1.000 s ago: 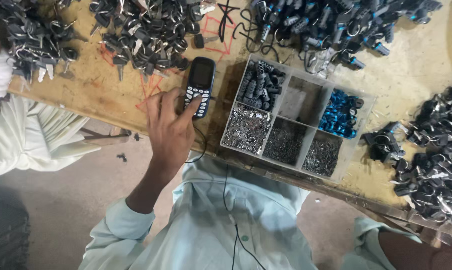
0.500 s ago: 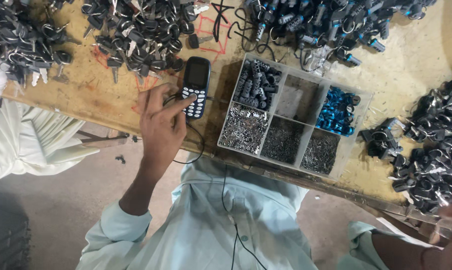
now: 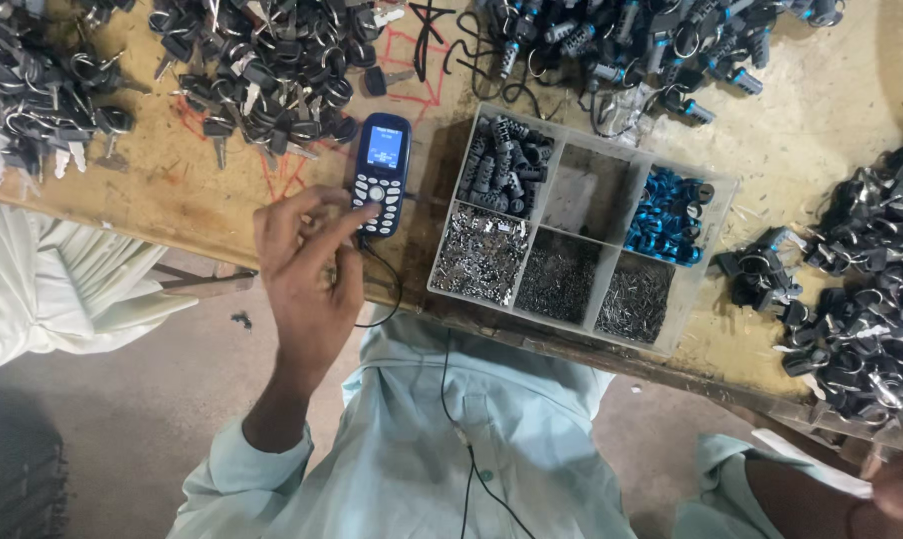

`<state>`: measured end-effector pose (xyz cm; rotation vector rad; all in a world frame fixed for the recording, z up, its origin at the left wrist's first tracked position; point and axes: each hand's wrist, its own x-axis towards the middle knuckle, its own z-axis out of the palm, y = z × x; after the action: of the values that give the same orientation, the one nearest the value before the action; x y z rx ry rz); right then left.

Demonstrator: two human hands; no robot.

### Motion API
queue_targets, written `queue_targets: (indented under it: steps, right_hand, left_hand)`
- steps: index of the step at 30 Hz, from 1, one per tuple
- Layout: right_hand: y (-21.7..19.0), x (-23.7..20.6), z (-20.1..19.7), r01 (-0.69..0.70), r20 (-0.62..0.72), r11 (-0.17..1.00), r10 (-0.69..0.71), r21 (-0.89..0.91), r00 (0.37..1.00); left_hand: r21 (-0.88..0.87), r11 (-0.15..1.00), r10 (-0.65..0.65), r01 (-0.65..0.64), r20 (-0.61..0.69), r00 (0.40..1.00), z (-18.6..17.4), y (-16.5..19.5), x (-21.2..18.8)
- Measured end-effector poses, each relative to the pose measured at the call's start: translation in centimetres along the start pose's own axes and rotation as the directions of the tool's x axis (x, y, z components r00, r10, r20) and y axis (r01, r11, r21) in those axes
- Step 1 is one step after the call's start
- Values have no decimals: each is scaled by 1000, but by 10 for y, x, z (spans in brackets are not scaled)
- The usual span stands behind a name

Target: The person sits at a workbench assembling small lock components by hand. They repeatedly pick small metal and blue plastic parts from a compartment organizer box, fit the parts together between their fingers, and place finished assemblies onto the table beside the box.

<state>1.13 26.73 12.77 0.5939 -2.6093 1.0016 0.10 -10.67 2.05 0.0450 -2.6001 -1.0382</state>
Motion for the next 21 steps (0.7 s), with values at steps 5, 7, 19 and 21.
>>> queue_targets:
  steps: [5, 7, 19, 21]
  right_hand:
    - [-4, 4, 0, 58, 69, 998, -60, 35, 996]
    - [-8, 11, 3, 91, 126, 994, -97, 56, 987]
    - [60, 11, 107, -177, 516, 979, 101, 101, 851]
    - [77, 12, 119, -171, 463, 982, 190, -82, 866]
  left_hand:
    - [-297, 955, 32, -1, 99, 995, -2, 27, -9]
    - [-509, 860, 100, 23, 213, 972, 17, 35, -9]
    - [-541, 742, 633, -397, 368, 681, 75, 70, -34]
    - [-446, 823, 514, -353, 319, 796, 81, 60, -30]
